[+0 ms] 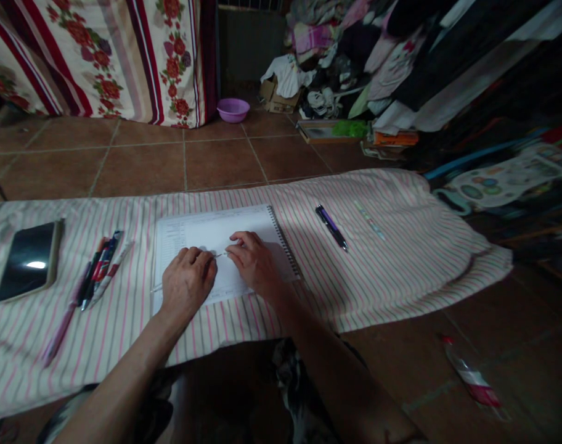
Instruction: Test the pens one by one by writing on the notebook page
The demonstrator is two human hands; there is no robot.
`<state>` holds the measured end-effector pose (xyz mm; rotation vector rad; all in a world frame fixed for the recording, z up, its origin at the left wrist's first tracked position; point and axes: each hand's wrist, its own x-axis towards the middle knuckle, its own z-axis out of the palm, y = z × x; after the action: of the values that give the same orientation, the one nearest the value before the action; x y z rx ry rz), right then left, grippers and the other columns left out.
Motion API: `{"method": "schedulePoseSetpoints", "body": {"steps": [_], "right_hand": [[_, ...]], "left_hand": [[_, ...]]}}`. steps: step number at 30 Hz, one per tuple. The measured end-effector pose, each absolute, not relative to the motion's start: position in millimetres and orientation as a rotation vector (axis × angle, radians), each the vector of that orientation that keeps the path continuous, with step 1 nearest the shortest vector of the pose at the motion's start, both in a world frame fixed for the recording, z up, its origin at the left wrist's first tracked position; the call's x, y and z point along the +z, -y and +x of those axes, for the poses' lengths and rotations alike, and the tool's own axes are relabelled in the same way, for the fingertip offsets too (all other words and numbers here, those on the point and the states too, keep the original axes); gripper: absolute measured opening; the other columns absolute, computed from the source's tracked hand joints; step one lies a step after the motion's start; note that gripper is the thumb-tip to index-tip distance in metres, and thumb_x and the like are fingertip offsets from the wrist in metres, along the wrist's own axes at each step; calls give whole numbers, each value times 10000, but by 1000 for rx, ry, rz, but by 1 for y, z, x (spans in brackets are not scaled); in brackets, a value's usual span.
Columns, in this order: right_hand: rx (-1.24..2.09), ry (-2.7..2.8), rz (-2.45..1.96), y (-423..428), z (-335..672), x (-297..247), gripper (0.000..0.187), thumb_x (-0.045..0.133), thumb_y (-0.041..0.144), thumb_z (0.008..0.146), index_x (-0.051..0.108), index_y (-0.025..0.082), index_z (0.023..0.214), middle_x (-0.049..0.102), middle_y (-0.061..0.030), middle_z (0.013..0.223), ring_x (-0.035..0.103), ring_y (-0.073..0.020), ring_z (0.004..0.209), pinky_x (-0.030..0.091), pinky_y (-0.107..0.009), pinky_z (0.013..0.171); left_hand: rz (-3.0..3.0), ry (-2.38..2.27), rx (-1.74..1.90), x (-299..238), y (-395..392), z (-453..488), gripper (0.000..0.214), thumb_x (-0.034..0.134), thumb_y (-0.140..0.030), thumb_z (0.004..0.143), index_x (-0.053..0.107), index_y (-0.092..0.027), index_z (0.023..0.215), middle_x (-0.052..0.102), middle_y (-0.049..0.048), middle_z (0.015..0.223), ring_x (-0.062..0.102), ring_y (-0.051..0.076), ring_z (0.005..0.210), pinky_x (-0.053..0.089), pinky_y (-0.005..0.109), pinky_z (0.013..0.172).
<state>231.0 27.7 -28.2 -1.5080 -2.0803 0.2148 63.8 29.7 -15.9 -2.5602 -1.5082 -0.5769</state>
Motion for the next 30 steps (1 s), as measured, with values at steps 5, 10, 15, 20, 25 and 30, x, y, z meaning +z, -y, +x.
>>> {"method": "schedulePoseSetpoints", "body": {"steps": [5, 10, 15, 20, 25, 30], "right_hand": [[229, 2046, -1504, -28, 230, -29, 138, 570, 197, 826, 658, 206, 932, 563, -55, 1091, 513, -172, 994, 479, -314, 852], [246, 2033, -1457, -27, 232, -30, 152, 548, 194, 836, 664, 213, 933, 561, -56, 1089, 514, -169, 982, 473, -318, 861], [246, 2048, -1432, -25, 233, -30, 173, 528, 188, 844, 660, 217, 952, 554, -49, 1093, 512, -161, 979, 457, -310, 878], [252, 2077, -1428, -25, 233, -29, 171, 531, 185, 840, 665, 232, 934, 552, -44, 1097, 517, -159, 959, 461, -322, 866], [267, 2077, -1406, -25, 234, -29, 171, 531, 183, 838, 663, 233, 935, 555, -42, 1095, 524, -153, 947, 467, -311, 849], [271, 2048, -1406, -24, 234, -27, 191, 516, 176, 846, 656, 238, 959, 563, -39, 1081, 522, -152, 956, 458, -306, 874]], "left_hand": [[-2557, 1514, -595, -16, -29, 63, 196, 460, -262, 850, 636, -177, 840, 616, 66, 770, 545, 214, 766, 432, 332, 665], [-2567, 1515, -592, -17, -29, 63, 195, 463, -263, 851, 638, -176, 861, 614, 65, 783, 544, 215, 779, 436, 332, 679], [-2571, 1519, -586, -17, -28, 61, 203, 462, -275, 855, 637, -174, 875, 611, 64, 796, 538, 217, 790, 438, 332, 688], [-2586, 1498, -627, -19, -28, 61, 200, 464, -266, 853, 640, -179, 893, 614, 68, 805, 539, 216, 788, 441, 333, 679], [-2585, 1501, -629, -19, -28, 61, 196, 469, -262, 850, 642, -177, 887, 615, 70, 808, 542, 218, 799, 444, 336, 682], [-2590, 1511, -612, -19, -28, 61, 200, 464, -268, 855, 641, -180, 889, 609, 67, 800, 536, 221, 801, 440, 337, 688]]}}
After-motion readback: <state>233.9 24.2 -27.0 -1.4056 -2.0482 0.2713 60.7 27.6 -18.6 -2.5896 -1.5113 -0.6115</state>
